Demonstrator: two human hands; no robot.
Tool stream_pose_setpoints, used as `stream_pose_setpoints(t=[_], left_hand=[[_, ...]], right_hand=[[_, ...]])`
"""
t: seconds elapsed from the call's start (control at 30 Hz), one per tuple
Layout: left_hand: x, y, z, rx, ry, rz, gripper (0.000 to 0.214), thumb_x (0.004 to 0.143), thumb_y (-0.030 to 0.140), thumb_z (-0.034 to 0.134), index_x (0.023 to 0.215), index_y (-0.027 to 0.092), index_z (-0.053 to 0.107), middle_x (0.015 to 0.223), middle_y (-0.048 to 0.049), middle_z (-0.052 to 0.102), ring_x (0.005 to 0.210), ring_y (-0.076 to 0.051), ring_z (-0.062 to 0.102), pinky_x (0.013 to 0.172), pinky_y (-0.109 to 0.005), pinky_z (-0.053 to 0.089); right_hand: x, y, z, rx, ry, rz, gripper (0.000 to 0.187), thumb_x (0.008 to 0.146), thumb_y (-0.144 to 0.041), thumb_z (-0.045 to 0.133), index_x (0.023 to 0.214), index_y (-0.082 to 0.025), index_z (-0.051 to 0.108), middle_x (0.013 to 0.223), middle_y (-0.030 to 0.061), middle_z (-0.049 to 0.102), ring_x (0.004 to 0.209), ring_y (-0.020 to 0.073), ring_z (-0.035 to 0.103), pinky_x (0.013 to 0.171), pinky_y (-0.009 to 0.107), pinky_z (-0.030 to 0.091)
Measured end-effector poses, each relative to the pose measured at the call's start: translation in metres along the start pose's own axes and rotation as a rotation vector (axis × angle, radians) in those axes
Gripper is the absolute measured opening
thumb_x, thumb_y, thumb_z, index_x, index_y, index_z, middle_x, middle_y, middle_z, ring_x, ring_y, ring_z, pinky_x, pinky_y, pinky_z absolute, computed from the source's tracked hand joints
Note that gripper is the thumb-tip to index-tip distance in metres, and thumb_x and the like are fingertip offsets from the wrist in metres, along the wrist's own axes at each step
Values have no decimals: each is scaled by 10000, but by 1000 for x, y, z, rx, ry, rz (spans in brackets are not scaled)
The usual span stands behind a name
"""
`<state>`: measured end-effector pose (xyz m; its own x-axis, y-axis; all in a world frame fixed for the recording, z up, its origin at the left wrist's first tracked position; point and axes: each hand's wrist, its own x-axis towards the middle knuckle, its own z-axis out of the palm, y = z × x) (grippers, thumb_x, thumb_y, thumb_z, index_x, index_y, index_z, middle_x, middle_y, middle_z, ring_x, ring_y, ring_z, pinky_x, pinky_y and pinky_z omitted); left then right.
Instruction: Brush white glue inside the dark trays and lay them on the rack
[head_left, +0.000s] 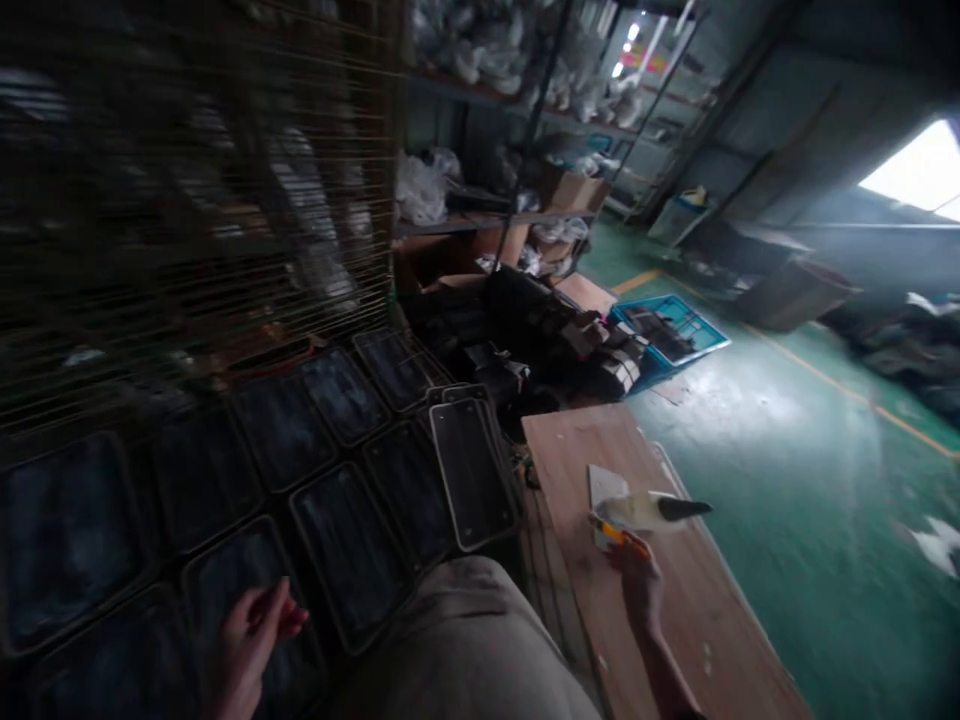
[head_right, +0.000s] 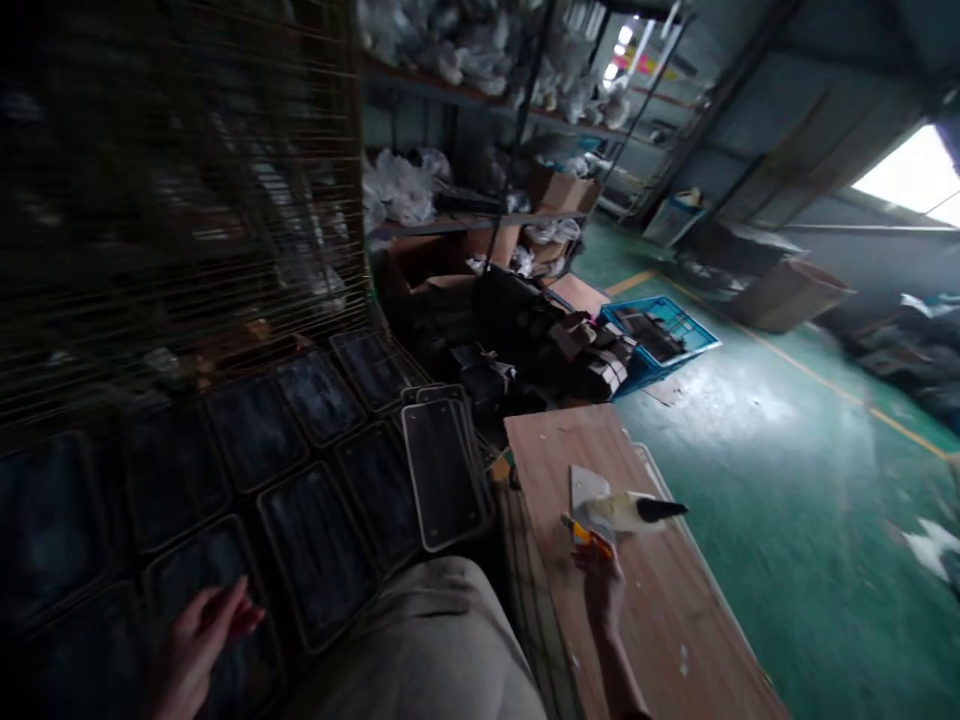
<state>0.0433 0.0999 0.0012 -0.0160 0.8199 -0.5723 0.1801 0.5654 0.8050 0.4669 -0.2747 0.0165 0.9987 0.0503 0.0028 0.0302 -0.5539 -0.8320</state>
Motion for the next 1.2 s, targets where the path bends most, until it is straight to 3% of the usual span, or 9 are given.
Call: stream_pose_setpoints(t=[0.1,0.2,0.3,0.43,0.63,0.83,1.0,1.2], left_hand=[[-44,-5,75,95,-233,45,656,448,680,863,794,180,616,590,5,654,461,-186,650,393,-244,501],[-79,2,131,209,-308,51,709,453,744,833,812,169,626,611,1,642,455,-171,632,386,-235,468],[-97,5,165,316,-316,1,694,502,753,815,809,165,611,596,11,622,459,-156,623,397,-215,453],[-111,-1,194,390,-296,-62,694,479,733,834,813,172,597,593,11,630,461,-171,644,403,-224,473],[-129,-13,228,358,-210,-110,672,456,641,893,818,180,564,607,-10,666,477,-204,685,418,-253,524],[-129,-14,236,294,-151,-247,581,550,428,949,868,187,526,639,-21,700,540,-223,727,466,-260,578],[-125,-13,241,269,-109,-288,448,682,234,904,894,183,513,629,-10,705,535,-202,723,466,-255,590],[-120,-20,245,305,-93,-269,458,665,270,919,826,186,498,573,6,666,498,-196,706,423,-231,564]], right_hand=[[35,43,-18,47,23,149,668,711,-766,577,1026,-181,650,716,65,705,632,311,729,564,420,604],[73,81,-31,27,67,204,700,701,-782,553,1032,-170,632,701,60,700,614,288,715,556,393,587],[110,112,-40,5,86,239,691,725,-764,529,1058,-166,625,727,58,699,634,260,705,569,358,571],[156,149,-37,-20,68,276,672,737,-706,516,1100,-153,632,760,69,702,654,247,696,570,330,546],[199,190,-10,-18,-58,290,604,678,-515,519,1130,-134,642,834,101,724,665,241,678,557,319,523],[216,203,6,-107,-126,279,587,660,-436,438,1115,-128,645,874,113,721,666,233,664,561,314,487],[212,195,-5,-241,-185,199,519,750,-456,435,1079,-151,694,775,96,701,680,245,632,607,332,427],[193,187,-29,-316,-267,124,433,791,-515,511,1005,-233,759,759,69,701,612,215,548,604,323,345]])
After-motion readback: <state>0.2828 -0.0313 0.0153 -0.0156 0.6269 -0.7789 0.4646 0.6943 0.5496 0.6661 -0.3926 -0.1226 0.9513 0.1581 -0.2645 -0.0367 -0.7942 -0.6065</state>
